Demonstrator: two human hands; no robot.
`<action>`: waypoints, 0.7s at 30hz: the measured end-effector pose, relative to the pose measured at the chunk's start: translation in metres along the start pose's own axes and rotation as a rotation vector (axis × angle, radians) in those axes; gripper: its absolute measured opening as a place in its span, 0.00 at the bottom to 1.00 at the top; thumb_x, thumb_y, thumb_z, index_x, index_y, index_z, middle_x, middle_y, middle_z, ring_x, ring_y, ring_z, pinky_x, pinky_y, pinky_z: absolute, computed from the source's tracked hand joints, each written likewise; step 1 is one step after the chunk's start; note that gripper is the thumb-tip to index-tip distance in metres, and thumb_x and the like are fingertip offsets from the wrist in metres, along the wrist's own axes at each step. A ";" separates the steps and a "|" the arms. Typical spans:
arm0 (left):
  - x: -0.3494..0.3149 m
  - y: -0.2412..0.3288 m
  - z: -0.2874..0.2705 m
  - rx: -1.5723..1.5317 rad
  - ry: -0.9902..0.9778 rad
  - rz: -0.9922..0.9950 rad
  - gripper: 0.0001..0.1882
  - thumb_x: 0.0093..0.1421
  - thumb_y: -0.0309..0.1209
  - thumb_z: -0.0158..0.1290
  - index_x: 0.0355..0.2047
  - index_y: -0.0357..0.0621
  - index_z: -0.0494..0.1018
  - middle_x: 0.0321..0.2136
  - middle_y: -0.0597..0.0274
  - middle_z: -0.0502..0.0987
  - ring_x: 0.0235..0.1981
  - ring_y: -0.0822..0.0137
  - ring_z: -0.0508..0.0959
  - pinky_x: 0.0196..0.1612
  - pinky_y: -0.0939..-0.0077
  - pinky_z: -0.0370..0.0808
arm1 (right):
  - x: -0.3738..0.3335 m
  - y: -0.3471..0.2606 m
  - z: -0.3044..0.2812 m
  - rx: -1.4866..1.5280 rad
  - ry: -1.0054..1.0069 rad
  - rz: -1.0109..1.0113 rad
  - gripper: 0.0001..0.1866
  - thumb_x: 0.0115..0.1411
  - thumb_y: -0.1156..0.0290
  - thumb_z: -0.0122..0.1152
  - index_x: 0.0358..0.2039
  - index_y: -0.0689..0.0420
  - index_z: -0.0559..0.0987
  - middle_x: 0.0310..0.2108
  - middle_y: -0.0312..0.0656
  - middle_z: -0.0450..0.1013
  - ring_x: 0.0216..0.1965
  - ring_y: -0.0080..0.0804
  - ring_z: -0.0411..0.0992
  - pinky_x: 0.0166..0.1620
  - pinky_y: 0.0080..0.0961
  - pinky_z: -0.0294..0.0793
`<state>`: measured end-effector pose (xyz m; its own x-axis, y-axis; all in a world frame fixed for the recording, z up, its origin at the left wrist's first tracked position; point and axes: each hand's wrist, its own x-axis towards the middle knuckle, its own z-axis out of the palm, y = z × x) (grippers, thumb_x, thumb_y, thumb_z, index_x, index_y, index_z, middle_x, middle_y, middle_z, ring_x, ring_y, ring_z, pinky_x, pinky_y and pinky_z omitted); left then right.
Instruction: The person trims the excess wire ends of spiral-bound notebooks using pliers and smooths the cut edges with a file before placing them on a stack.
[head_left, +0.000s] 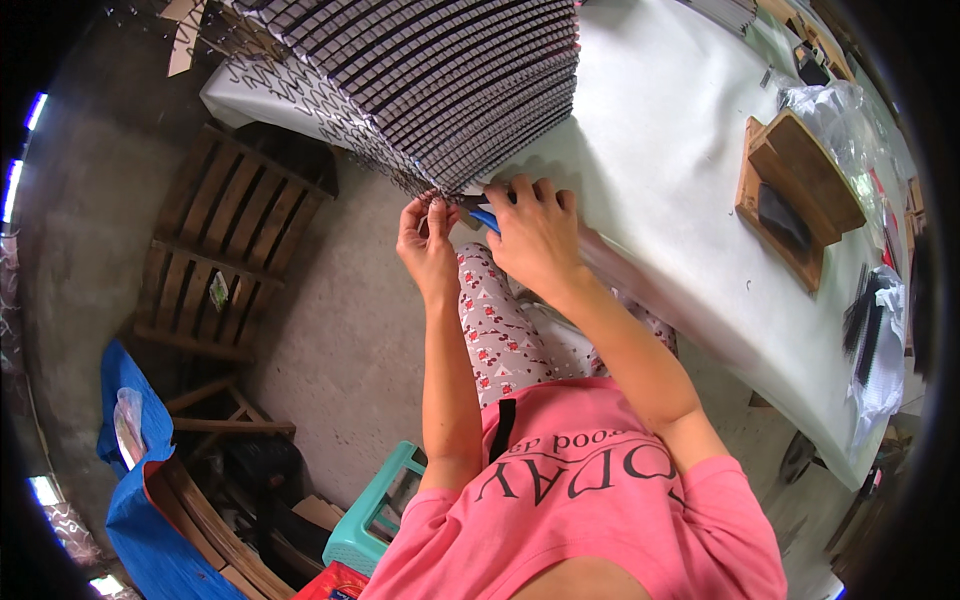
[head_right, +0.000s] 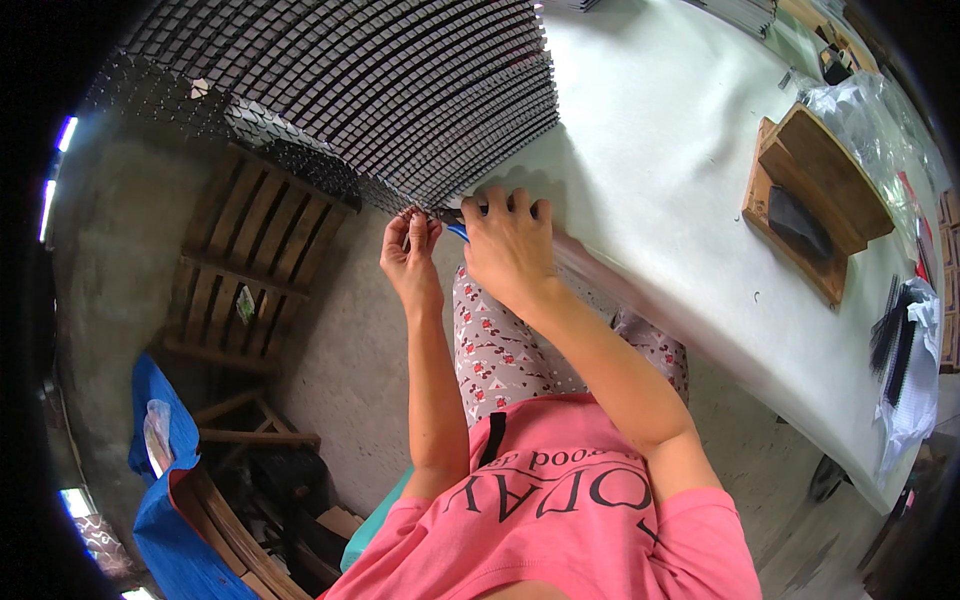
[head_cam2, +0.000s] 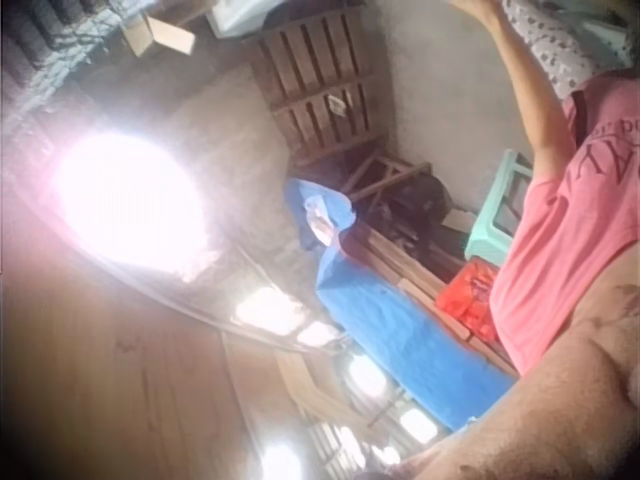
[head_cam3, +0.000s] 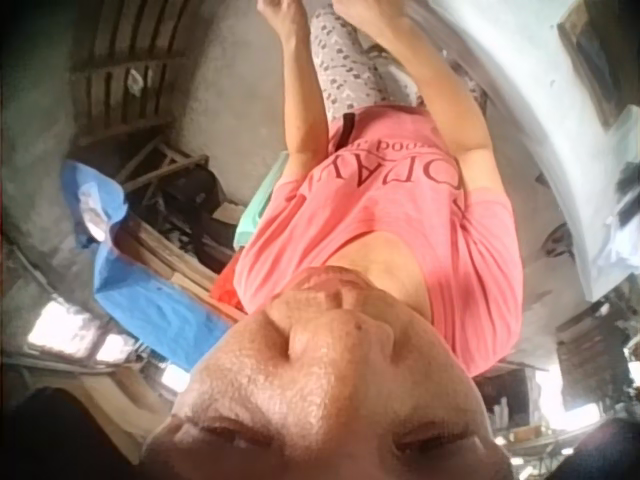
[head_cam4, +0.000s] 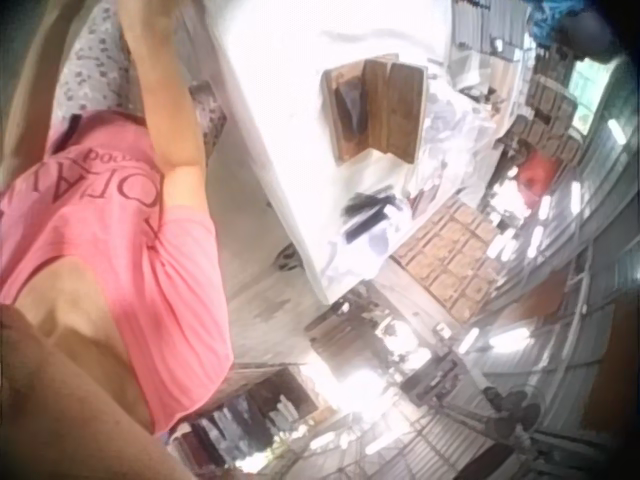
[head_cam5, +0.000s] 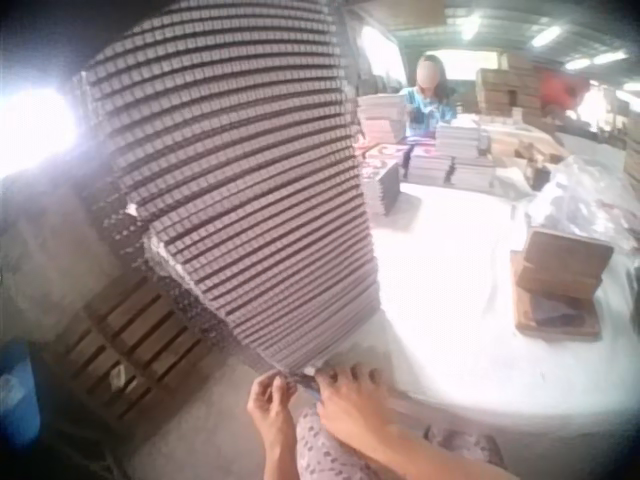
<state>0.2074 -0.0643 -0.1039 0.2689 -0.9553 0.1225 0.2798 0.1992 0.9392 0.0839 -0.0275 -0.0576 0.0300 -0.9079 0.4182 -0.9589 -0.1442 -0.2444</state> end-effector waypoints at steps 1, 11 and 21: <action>0.001 -0.001 -0.001 -0.003 -0.004 0.005 0.11 0.60 0.29 0.52 0.37 0.32 0.70 0.32 0.60 0.73 0.30 0.73 0.75 0.37 0.81 0.76 | 0.001 -0.001 0.000 0.015 -0.017 0.003 0.16 0.44 0.68 0.61 0.36 0.55 0.76 0.35 0.43 0.69 0.37 0.43 0.68 0.38 0.40 0.65; -0.001 -0.007 -0.003 -0.023 0.000 0.040 0.12 0.59 0.25 0.51 0.40 0.28 0.70 0.33 0.57 0.75 0.32 0.70 0.77 0.38 0.78 0.77 | 0.015 0.013 -0.004 0.094 -0.332 0.042 0.12 0.46 0.71 0.57 0.33 0.59 0.77 0.33 0.48 0.72 0.36 0.43 0.73 0.41 0.39 0.70; -0.005 -0.003 -0.006 0.064 -0.014 0.051 0.13 0.59 0.27 0.52 0.41 0.29 0.70 0.35 0.56 0.76 0.33 0.70 0.77 0.39 0.78 0.77 | 0.011 0.014 -0.001 -0.010 0.054 -0.009 0.15 0.44 0.69 0.60 0.36 0.52 0.77 0.33 0.41 0.71 0.38 0.38 0.69 0.43 0.36 0.65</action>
<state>0.2108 -0.0592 -0.1097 0.2681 -0.9475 0.1745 0.2070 0.2335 0.9501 0.0708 -0.0387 -0.0556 0.0238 -0.8840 0.4670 -0.9614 -0.1483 -0.2317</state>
